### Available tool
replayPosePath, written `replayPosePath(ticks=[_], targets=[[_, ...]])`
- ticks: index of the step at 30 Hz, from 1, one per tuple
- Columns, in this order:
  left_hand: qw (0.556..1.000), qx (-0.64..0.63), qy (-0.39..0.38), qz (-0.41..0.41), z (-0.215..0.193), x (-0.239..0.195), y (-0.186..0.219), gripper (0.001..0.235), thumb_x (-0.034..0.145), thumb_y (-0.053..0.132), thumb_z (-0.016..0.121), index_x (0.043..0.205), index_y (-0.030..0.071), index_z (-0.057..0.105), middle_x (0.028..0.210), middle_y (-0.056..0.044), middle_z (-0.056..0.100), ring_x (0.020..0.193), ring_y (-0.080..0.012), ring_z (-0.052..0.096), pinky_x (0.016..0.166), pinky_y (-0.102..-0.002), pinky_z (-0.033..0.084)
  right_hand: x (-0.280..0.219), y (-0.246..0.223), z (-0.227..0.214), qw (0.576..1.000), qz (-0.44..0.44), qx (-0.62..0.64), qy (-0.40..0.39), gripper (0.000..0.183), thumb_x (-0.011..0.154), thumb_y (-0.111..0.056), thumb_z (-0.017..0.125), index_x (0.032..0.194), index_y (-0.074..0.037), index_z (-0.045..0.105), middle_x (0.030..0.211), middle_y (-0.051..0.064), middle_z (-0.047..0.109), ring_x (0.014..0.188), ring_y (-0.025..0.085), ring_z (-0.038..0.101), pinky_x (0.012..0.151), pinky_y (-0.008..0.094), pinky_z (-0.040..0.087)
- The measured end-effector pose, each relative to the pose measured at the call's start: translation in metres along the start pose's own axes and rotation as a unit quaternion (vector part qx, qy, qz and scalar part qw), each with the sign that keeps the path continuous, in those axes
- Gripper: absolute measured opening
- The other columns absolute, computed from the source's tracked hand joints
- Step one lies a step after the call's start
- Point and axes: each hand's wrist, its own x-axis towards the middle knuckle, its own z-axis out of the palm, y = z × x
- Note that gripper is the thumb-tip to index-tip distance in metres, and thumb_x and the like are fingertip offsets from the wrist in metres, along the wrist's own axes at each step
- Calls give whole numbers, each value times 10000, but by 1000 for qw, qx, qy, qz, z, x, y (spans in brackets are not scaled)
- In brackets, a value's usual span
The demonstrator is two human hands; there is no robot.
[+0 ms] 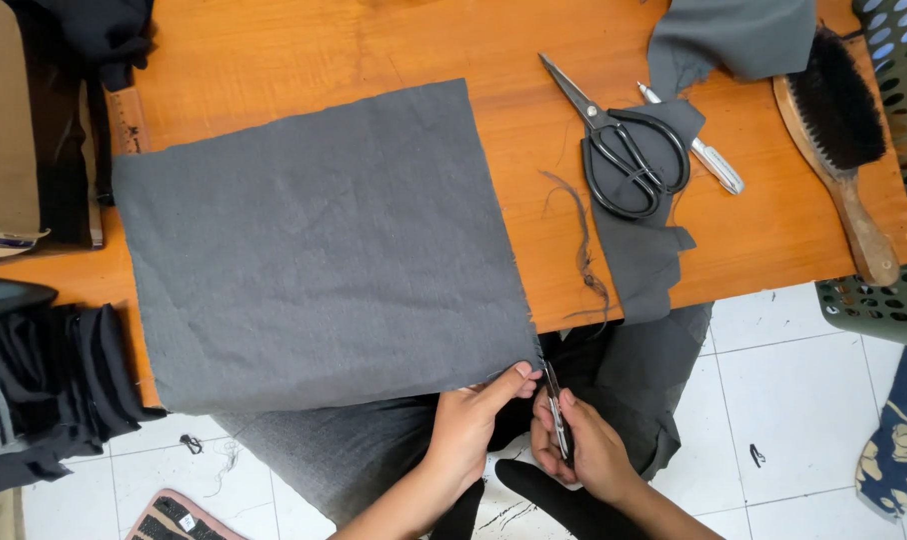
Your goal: Cutting grey fabric pieces using scissors and a small blade on a wooden workbench in a sewing factory.
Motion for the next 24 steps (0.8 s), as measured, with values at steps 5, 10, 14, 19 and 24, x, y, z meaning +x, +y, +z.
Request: replayPosePath(ticks=[5,10,14,19,24], targets=[[1000,-15,-8,15,-1,5,-9,139,661,84,703,712,-40,665,714,-145,669,713,-205,644,738,-274,520,0,4,-4,1000,-6,-15,-12,466,869,-452,199,666,-62,352,401,123,412,267,154,254,244,239,216],[999,-3,-20,30,-1,5,-10,124,659,85,713,643,-23,654,686,-120,666,715,-187,641,743,-260,511,0,-5,2,999,-7,-41,-10,500,859,-483,196,637,-61,345,382,114,405,260,161,272,242,239,214],[999,-5,-20,35,-2,8,-14,112,664,80,712,665,-15,652,670,-110,653,685,-176,627,723,-257,516,1,-7,3,999,-8,-51,-10,504,861,-482,190,616,-67,341,366,109,408,264,155,286,243,231,225],[1000,2,-8,22,-2,9,-14,114,667,82,714,660,-15,655,662,-116,654,673,-174,629,716,-248,513,3,-5,1,999,-6,-48,-9,508,862,-481,195,597,-71,336,370,113,412,268,155,295,241,232,227],[1000,3,-11,27,-2,10,-14,114,674,85,715,647,2,642,652,-96,640,664,-160,607,713,-251,499,3,-8,3,998,-11,-59,-7,501,872,-461,194,589,-71,334,361,108,407,259,153,294,237,229,237]])
